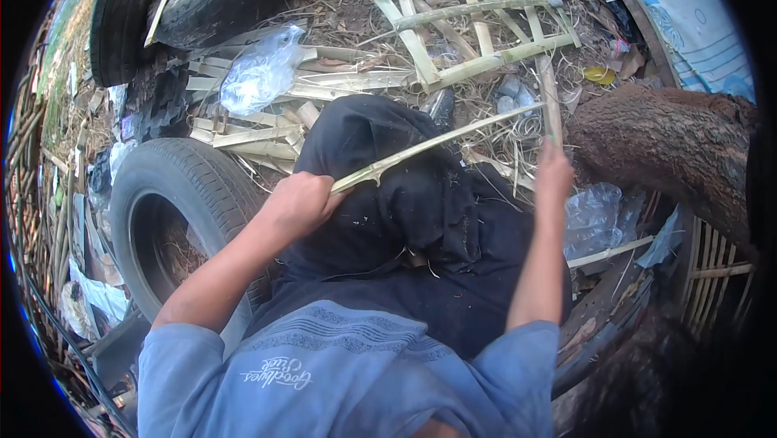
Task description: The person shaves a thin bamboo strip with a knife and handles a bamboo lattice frame while sitting on the ground outdoors.
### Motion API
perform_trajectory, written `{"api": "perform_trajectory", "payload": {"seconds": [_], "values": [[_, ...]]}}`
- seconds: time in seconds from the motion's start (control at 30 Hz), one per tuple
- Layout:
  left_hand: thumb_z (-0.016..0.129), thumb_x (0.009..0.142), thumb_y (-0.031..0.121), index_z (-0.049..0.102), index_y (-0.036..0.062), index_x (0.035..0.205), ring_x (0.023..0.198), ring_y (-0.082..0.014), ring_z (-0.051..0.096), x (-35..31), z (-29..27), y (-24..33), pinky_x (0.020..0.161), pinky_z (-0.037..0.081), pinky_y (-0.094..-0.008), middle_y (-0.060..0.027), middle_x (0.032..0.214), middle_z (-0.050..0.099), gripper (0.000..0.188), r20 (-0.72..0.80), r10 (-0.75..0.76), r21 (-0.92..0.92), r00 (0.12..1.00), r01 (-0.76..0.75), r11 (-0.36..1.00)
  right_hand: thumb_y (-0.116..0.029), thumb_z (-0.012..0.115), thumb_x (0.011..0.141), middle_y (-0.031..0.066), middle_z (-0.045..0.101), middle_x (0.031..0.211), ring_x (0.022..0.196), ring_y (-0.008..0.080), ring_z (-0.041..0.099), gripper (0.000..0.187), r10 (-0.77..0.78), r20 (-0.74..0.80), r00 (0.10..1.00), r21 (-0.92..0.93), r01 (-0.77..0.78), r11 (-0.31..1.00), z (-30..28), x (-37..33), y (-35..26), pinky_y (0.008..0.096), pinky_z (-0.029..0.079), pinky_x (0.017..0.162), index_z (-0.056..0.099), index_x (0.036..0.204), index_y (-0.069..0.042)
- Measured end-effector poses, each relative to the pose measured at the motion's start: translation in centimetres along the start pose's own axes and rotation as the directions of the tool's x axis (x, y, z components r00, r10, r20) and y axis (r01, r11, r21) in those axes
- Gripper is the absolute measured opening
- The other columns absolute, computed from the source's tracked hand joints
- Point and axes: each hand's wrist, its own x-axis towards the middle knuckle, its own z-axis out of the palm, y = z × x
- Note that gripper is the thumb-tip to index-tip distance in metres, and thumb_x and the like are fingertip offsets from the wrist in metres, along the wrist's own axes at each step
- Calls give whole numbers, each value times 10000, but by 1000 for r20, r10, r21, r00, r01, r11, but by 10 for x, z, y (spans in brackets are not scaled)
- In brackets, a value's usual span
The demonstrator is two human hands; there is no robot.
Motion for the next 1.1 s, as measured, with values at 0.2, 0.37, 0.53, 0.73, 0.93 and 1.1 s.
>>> {"api": "perform_trajectory", "payload": {"seconds": [0.2,0.37,0.53,0.73,0.93,1.1], "values": [[563,920,397,615,-63,660,679,-449,593,12,-12,-4,627,474,-489,-272,651,578,531,140,-32,-226,990,63,972,-326,454,1002,138,547,614,526,245,500,411,-85,-191,978,352,149,924,-24,-24,-25,383,404,534,589,861,36],[567,923,414,584,-88,645,619,-451,561,20,-23,2,592,448,-469,-280,602,543,574,260,-94,-224,961,154,962,-469,389,1008,-48,344,526,374,47,306,429,264,113,958,864,-226,449,4,-60,-26,204,220,337,465,769,-121],[564,924,410,583,-95,658,627,-445,568,28,-25,0,593,446,-468,-292,607,534,571,320,-96,-233,942,177,956,-401,536,961,63,510,544,410,193,505,456,-321,111,941,793,111,599,21,-116,-104,355,386,427,519,701,-27],[564,924,396,587,-97,674,630,-455,563,32,-23,5,588,445,-471,-296,608,528,553,312,-86,-205,946,155,966,-414,592,909,113,592,591,524,331,608,421,-543,141,828,244,502,829,21,-102,-98,420,460,455,514,707,-54],[521,963,400,565,-68,625,476,-287,514,35,-21,-4,532,414,-413,-184,511,502,579,312,-73,-298,947,171,939,-496,587,878,82,581,601,545,270,631,436,-730,134,670,9,736,677,46,-48,-75,378,482,456,517,724,-95],[495,958,458,590,-79,643,584,-337,611,38,-25,-9,608,465,-432,-218,581,573,629,401,-44,-330,915,190,925,-472,467,955,231,651,732,728,444,636,459,-122,-53,991,-167,112,980,-15,25,-19,527,475,607,687,940,-68]]}}
